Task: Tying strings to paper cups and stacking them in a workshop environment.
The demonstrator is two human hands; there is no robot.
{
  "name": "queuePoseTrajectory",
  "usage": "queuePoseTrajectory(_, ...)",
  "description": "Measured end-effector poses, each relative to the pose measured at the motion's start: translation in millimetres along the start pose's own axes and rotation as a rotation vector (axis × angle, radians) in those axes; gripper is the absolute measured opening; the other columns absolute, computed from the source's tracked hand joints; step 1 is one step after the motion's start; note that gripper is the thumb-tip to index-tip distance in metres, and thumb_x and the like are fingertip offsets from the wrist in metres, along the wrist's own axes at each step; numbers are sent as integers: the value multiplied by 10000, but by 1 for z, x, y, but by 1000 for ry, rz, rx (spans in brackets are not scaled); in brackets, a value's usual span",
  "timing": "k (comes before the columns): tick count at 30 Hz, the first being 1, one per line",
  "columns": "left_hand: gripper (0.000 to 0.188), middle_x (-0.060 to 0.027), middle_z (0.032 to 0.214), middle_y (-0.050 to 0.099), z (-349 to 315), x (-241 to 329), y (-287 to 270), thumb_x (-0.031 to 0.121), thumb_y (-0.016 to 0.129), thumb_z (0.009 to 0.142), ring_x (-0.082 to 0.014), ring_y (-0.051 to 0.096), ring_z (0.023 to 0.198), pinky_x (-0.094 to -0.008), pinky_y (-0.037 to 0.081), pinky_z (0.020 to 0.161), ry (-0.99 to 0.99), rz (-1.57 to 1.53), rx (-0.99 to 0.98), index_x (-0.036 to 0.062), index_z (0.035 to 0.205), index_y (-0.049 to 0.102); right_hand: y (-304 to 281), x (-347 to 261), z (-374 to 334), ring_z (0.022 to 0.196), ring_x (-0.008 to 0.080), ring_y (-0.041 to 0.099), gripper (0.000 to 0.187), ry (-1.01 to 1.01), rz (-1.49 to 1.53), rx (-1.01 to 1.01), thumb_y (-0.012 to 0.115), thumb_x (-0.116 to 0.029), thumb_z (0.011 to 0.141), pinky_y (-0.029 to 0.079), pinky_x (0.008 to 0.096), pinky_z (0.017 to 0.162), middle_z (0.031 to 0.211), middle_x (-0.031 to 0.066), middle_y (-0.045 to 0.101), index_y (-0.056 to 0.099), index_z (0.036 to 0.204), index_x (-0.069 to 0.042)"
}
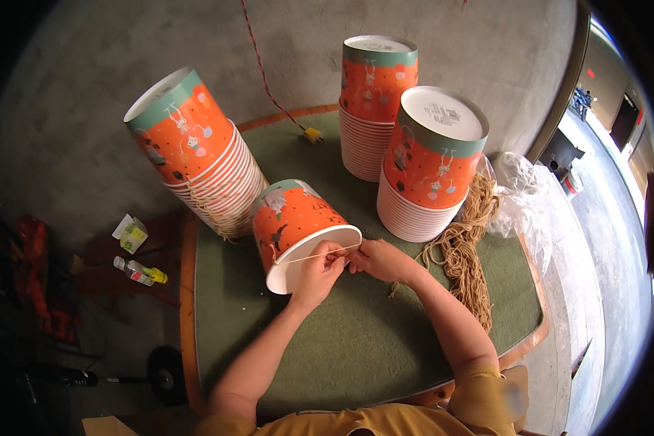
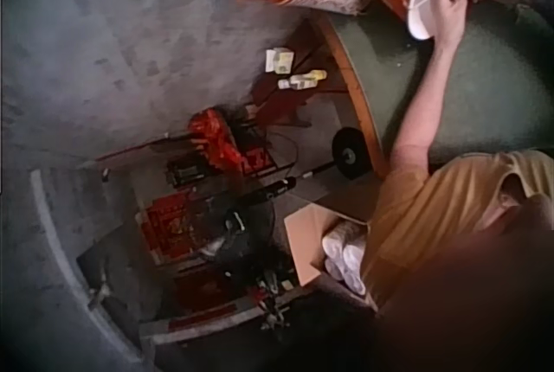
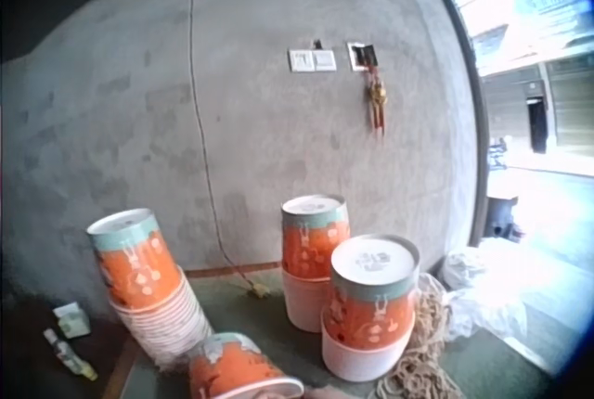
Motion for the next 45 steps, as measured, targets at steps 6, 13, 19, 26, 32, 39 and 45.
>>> queuePoseTrajectory(6, 57, -22, 897, 594, -1, -3, -2, 45, 543, 982, -76, 551, 830, -245, 474, 760, -62, 22, 68, -1, 1015, 550, -2, -12, -8, 856, 311, 673, 280, -30, -140, -46, 440, -283, 988, 462, 422, 896, 832, 86, 702, 619, 963, -68)
queuePoseTrajectory(13, 91, -19, 917, 584, -3, 17, -3, 93, 530, 1007, -83, 535, 851, -250, 463, 774, 59, 164, 67, 6, 1028, 545, -8, -39, -38, 834, 276, 660, 169, -208, -684, 139, 550, -175, 897, 459, 397, 920, 808, 97, 677, 602, 807, -43)
queuePoseTrajectory(19, 81, -52, 960, 577, -5, 10, 8, 68, 501, 1013, -122, 551, 879, -295, 481, 807, -66, -49, -13, 26, 1072, 535, -5, -83, -58, 837, 247, 647, 83, -348, -888, 328, 593, -161, 860, 431, 386, 929, 799, 52, 651, 587, 835, -82)
queuePoseTrajectory(26, 172, -139, 1001, 601, -11, 43, 19, -1, 509, 952, -239, 614, 954, -369, 492, 851, 359, 498, -141, 28, 1121, 507, -3, -94, -60, 798, 277, 658, 89, -266, -726, 230, 599, -139, 865, 505, 414, 782, 805, 82, 629, 582, 893, -56)
queuePoseTrajectory(32, 175, -195, 1053, 616, -7, 28, 16, 60, 485, 932, -332, 612, 1014, -423, 478, 843, 142, 307, -127, 13, 1093, 536, -2, -114, -37, 779, 360, 648, 142, -350, -427, 238, 587, -128, 878, 522, 442, 659, 867, 151, 639, 591, 980, -28)
queuePoseTrajectory(39, 186, -187, 893, 648, 5, 17, 15, 137, 551, 912, -369, 638, 897, -440, 494, 771, 106, 461, -131, -23, 1004, 572, -1, -81, 16, 879, 322, 640, 244, -381, -656, 320, 574, -69, 794, 514, 386, 781, 955, 158, 640, 621, 1028, -24)
queuePoseTrajectory(45, 289, -179, 935, 673, 3, 24, 8, 183, 614, 892, -281, 651, 891, -391, 492, 783, -150, 530, -244, -18, 1098, 586, 1, -91, 18, 918, 283, 647, 281, -353, -711, 329, 587, -70, 744, 515, 354, 801, 965, 158, 651, 628, 1017, -22)
Point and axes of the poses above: each hand's wrist, its own z-axis towards the middle knuckle, its own y-axis out of the palm, x = y × z, the point moved 9 cm from there along z, towards the middle knuckle
